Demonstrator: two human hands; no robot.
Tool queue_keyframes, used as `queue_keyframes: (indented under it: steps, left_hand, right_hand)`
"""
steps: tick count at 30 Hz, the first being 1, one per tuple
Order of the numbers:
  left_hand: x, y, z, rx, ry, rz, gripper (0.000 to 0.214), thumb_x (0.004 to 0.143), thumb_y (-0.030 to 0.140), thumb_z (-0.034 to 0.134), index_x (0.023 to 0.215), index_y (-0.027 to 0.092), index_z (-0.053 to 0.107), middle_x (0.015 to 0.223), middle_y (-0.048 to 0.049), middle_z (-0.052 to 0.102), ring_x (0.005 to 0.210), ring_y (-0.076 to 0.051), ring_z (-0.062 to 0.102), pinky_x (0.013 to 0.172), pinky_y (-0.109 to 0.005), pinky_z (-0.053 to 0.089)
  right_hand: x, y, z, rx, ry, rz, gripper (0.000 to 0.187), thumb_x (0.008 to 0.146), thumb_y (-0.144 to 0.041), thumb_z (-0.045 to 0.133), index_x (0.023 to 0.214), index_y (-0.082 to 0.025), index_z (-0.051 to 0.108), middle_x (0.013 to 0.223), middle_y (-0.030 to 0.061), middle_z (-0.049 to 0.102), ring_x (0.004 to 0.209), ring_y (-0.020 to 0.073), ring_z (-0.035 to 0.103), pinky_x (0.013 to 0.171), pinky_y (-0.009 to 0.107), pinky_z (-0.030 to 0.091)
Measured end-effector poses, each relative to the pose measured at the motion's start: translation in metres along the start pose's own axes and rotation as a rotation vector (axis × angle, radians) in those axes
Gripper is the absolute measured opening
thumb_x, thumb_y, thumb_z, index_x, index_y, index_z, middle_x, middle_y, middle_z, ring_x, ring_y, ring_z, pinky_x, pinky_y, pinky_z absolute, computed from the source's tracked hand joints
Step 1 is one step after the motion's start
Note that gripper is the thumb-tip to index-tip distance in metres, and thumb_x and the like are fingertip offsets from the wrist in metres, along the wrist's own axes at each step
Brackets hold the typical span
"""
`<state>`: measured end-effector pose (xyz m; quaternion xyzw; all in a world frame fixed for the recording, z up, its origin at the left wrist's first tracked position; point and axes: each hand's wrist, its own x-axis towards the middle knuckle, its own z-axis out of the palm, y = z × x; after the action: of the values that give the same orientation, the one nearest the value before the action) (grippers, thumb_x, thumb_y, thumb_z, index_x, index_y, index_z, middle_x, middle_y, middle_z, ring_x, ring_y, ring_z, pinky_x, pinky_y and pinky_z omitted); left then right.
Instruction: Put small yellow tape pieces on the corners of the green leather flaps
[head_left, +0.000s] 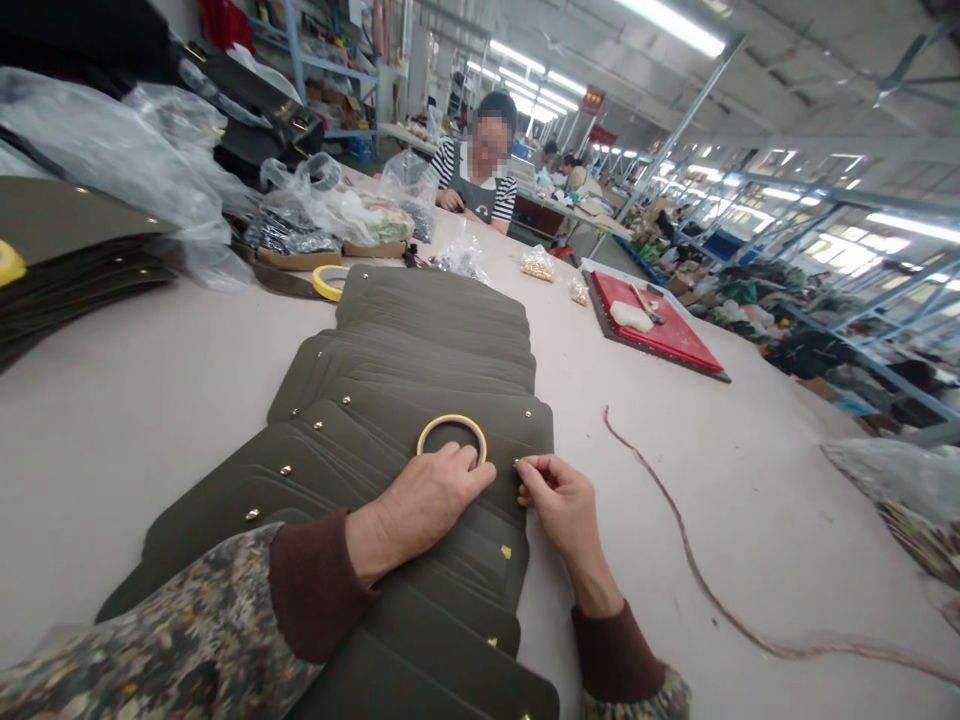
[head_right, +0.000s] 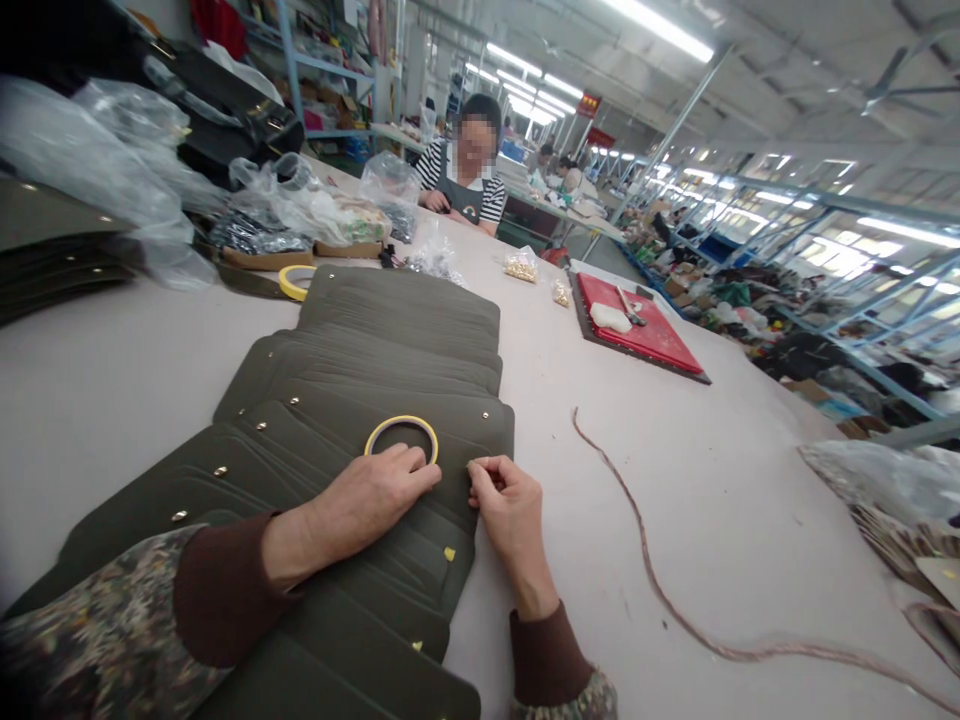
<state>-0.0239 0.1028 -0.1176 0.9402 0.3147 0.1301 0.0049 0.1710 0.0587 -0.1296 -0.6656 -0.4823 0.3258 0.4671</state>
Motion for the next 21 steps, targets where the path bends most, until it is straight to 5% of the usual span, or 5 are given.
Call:
queue_keyframes:
  steps: [9,13,15,18,21]
  left_hand:
    - [0.0,0.001,-0.005,-0.056,-0.03,0.024,0.013,0.087,0.009,0.053,0.092,0.02,0.056,0.086,-0.003,0.058,0.078,-0.021,0.053,0.065,-0.031,0.047]
    - [0.0,0.001,-0.006,-0.063,-0.036,0.036,0.011,0.088,0.01,0.054,0.092,0.02,0.056,0.086,-0.0033,0.058,0.078,-0.02,0.053,0.064,-0.031,0.046]
    - [0.0,0.0,-0.006,-0.062,-0.034,0.036,0.011,0.088,0.01,0.054,0.091,0.02,0.056,0.087,-0.0034,0.059,0.078,-0.02,0.053,0.064,-0.031,0.046]
    - [0.0,0.0,-0.005,-0.063,-0.035,0.036,0.011,0.087,0.01,0.055,0.092,0.02,0.055,0.087,-0.0033,0.059,0.078,-0.02,0.054,0.065,-0.031,0.046]
    - [0.0,0.0,-0.006,-0.067,-0.037,0.038,0.01,0.088,0.01,0.054,0.092,0.02,0.055,0.086,-0.0031,0.059,0.079,-0.02,0.054,0.065,-0.031,0.046]
  right_hand:
    - [0.005,-0.005,0.006,-0.417,0.073,-0.254,0.022,0.084,-0.034,0.055,0.073,-0.019,0.067,0.064,0.0021,0.068,0.056,0.0152,0.061,0.057,0.026,0.048]
    - [0.007,-0.002,0.005,-0.344,0.078,-0.18,0.02,0.083,-0.037,0.06,0.091,-0.019,0.066,0.058,-0.0023,0.064,0.049,0.0143,0.06,0.054,0.026,0.048]
    - [0.005,0.002,0.002,-0.202,0.11,-0.061,0.034,0.081,-0.042,0.065,0.105,-0.018,0.06,0.055,-0.0052,0.062,0.044,0.0142,0.058,0.047,0.025,0.048]
    - [0.001,0.011,-0.003,-0.026,0.087,0.015,0.035,0.081,-0.048,0.064,0.097,-0.017,0.062,0.062,-0.0012,0.065,0.051,0.0155,0.062,0.046,0.025,0.05]
    - [-0.003,0.016,-0.003,-0.123,0.055,-0.111,0.027,0.084,-0.043,0.062,0.087,-0.017,0.069,0.067,0.0027,0.068,0.058,0.0156,0.063,0.054,0.027,0.052]
